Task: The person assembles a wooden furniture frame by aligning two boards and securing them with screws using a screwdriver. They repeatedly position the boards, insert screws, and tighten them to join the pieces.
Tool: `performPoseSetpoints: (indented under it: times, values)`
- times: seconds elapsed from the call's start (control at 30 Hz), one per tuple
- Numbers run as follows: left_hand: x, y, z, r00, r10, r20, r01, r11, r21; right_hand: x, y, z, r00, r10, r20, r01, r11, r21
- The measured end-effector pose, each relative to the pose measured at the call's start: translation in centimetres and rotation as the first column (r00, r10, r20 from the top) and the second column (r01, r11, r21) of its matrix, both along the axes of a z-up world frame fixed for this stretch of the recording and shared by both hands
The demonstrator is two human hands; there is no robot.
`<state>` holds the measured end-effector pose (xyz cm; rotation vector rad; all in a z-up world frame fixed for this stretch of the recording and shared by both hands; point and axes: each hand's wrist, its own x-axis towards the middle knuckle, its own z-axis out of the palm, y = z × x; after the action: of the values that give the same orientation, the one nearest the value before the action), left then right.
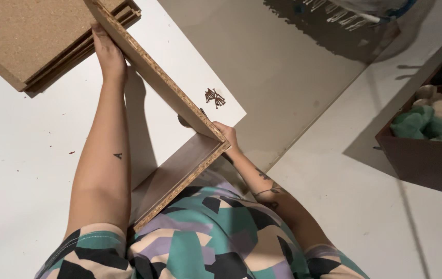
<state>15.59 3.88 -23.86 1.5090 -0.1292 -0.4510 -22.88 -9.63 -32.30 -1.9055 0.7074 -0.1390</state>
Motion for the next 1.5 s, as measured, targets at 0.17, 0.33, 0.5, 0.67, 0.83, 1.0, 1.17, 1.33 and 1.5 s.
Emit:
performPoseSetpoints:
  times: [0.17,0.33,0.5,0.67,0.83,1.0,1.17,1.33,1.5]
  values:
    - [0.8,-0.3,-0.7,0.999,0.012,-0.035,-0.014,0.997,-0.070,-0.2,0.2,-1.0,0.998,-0.050,-0.033,0.051,0.998,0.048]
    - [0.8,-0.9,-1.2,0.990,0.129,-0.064,-0.133,0.989,-0.059,-1.1,0.1,-2.5,0.998,-0.058,0.021,0.058,0.998,0.003]
    - [0.9,-1.1,-0.9,0.986,0.152,-0.062,-0.159,0.980,-0.122,-1.0,0.1,-1.5,0.998,-0.050,-0.024,0.051,0.998,0.040]
    - [1.1,-1.4,-0.6,0.994,0.102,-0.038,-0.106,0.987,-0.122,-0.7,0.4,0.5,0.999,-0.041,0.012,0.039,0.994,0.100]
    - [0.9,-2.3,-0.7,0.982,0.182,-0.048,-0.186,0.974,-0.132,-0.2,0.8,1.3,0.997,-0.079,-0.002,0.079,0.994,0.076]
    - [1.2,-2.5,-1.1,0.974,0.222,-0.049,-0.227,0.960,-0.161,0.2,0.6,0.8,0.994,-0.081,-0.070,0.084,0.996,0.039]
    - [0.5,-2.4,-1.0,0.970,0.213,-0.118,-0.234,0.949,-0.209,-0.3,0.9,1.1,0.999,-0.043,-0.032,0.046,0.992,0.115]
    - [-2.0,-1.6,2.2,0.974,0.203,0.104,-0.199,0.979,-0.049,0.1,1.2,2.9,0.998,-0.059,-0.004,0.059,0.984,0.170]
    - [-8.7,2.7,10.6,0.627,-0.004,0.779,-0.196,0.967,0.163,0.7,1.5,5.0,0.991,-0.064,0.114,0.039,0.977,0.209]
